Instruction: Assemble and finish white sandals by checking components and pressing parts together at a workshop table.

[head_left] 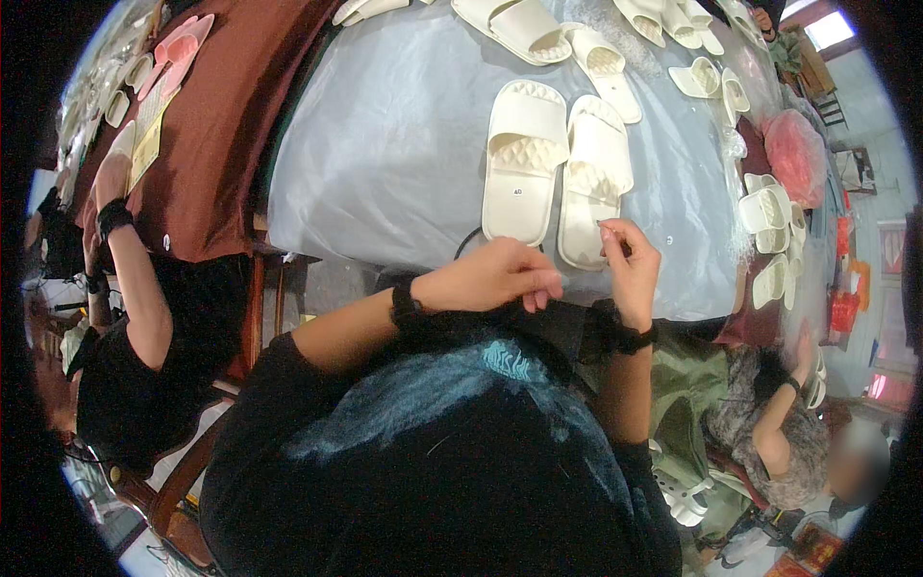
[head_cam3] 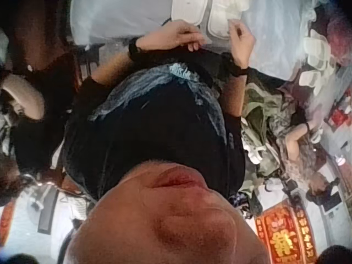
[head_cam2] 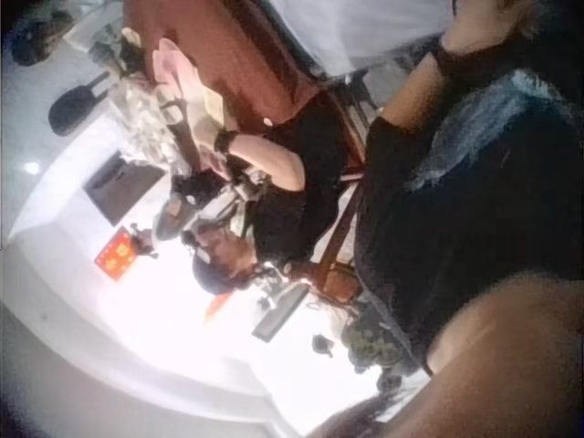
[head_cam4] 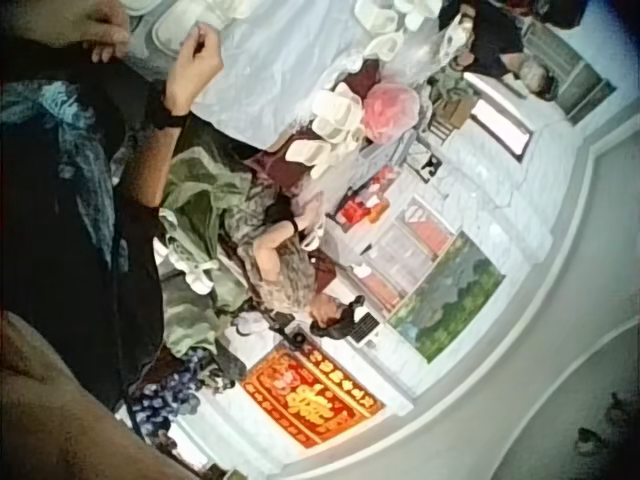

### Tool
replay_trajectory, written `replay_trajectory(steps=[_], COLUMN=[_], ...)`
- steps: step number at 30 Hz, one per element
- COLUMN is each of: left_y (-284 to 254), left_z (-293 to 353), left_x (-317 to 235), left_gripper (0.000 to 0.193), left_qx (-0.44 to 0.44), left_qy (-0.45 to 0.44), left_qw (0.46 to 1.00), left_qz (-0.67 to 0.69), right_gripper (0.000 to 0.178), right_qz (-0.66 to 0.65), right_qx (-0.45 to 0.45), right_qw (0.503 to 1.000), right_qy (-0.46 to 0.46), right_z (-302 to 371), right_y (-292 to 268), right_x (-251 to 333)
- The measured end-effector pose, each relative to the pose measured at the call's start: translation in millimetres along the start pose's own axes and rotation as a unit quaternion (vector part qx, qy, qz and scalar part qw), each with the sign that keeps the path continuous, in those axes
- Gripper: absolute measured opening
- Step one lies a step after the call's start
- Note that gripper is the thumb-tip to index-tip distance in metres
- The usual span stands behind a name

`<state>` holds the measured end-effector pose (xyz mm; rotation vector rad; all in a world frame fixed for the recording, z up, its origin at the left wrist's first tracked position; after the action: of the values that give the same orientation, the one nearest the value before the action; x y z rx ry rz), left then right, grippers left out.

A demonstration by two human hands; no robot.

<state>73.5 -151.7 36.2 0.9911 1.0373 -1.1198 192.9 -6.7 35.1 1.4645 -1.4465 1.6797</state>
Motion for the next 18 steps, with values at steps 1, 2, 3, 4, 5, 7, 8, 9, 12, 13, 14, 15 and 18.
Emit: replay_trajectory(steps=[1,2,3,4,5,7,8,9,12,13,14,15,18], left_y=[8,15,18,20,20,20,17,15,19,22,23,24,29], left_z=[0,0,-2,-4,-8,-16,-18,-19,-25,-27,-29,-30,-30], left_x=[-1,-2,-5,-3,-2,-4,-5,-6,-9,-8,-4,-2,-7], left_gripper=[0.030,0.031,0.030,0.030,0.031,0.031,0.031,0.031,0.030,0.030,0.030,0.029,0.029], left_qx=[0.021,0.042,0.038,0.039,0.028,0.010,-0.011,-0.030,-0.036,-0.033,-0.038,-0.043,-0.043], left_qy=[-0.007,-0.015,-0.027,-0.025,-0.003,0.013,0.010,0.008,0.012,0.012,0.004,-0.004,0.004], left_qw=[1.000,0.999,0.999,0.999,1.000,1.000,1.000,1.000,0.999,0.999,0.999,0.999,0.999], left_qz=[0.007,0.014,0.015,0.016,0.007,-0.004,-0.002,0.000,-0.005,-0.005,0.005,0.013,0.018], right_gripper=[0.009,0.010,0.010,0.010,0.013,0.016,0.020,0.025,0.033,0.035,0.035,0.036,0.037], right_qz=[-0.001,0.012,0.028,0.030,0.107,0.176,0.244,0.310,0.274,0.215,0.217,0.210,0.210], right_qx=[0.002,0.014,0.023,0.023,-0.011,-0.037,-0.090,-0.144,-0.113,-0.072,-0.074,-0.075,-0.067], right_qw=[1.000,1.000,0.999,0.999,0.990,0.963,0.924,0.869,0.893,0.937,0.936,0.932,0.922], right_qy=[0.002,0.015,0.023,0.022,-0.092,-0.201,-0.281,-0.357,-0.338,-0.268,-0.266,-0.285,-0.318], right_z=[-1,-2,-3,-2,-1,6,16,29,45,48,52,57,67], right_y=[3,7,10,11,7,7,3,-2,-16,-16,-18,-19,-20], right_x=[1,2,5,9,28,57,84,106,108,101,100,100,97])
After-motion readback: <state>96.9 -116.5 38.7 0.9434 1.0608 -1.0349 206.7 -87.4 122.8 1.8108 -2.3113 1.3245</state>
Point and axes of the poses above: each hand's wrist, its own z-axis away from the middle knuckle, its own y-axis out of the palm, x = y × z, the point moved 8 cm from there along -z, towards the middle knuckle, and after that the axes turned 13 degrees about -x, right-handed, at the moved point
